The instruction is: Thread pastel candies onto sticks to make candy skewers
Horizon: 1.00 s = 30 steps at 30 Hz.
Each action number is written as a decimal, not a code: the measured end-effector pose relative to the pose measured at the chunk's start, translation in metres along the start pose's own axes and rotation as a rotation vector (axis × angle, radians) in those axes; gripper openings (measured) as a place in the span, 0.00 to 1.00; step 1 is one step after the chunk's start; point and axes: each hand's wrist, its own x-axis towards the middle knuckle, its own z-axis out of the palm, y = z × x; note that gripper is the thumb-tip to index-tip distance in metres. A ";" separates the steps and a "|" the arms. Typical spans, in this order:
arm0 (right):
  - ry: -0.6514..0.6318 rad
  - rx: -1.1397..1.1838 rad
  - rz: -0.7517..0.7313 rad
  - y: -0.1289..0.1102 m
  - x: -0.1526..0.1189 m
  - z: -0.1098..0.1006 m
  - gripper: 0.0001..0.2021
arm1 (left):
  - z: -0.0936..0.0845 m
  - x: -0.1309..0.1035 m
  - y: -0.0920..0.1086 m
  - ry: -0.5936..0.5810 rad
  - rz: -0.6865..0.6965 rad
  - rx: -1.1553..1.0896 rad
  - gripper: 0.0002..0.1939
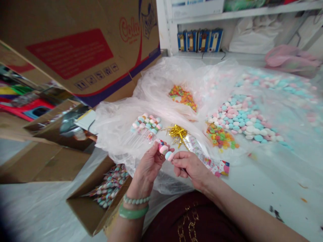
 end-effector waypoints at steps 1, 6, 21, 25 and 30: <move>-0.049 0.121 0.039 0.000 -0.001 -0.001 0.07 | -0.001 -0.001 0.002 -0.011 -0.029 -0.003 0.10; -0.100 0.207 0.109 0.005 -0.004 -0.003 0.10 | -0.006 -0.005 0.016 -0.110 -0.019 -0.132 0.17; -0.502 0.924 0.521 0.010 0.006 -0.015 0.02 | 0.009 -0.002 0.004 -0.118 0.059 -0.306 0.13; -0.360 0.906 0.453 0.008 0.008 -0.011 0.03 | 0.009 -0.001 -0.003 -0.175 0.037 -0.285 0.11; 0.077 0.088 0.061 0.006 0.003 -0.002 0.05 | 0.009 0.002 -0.007 -0.149 0.039 -0.221 0.11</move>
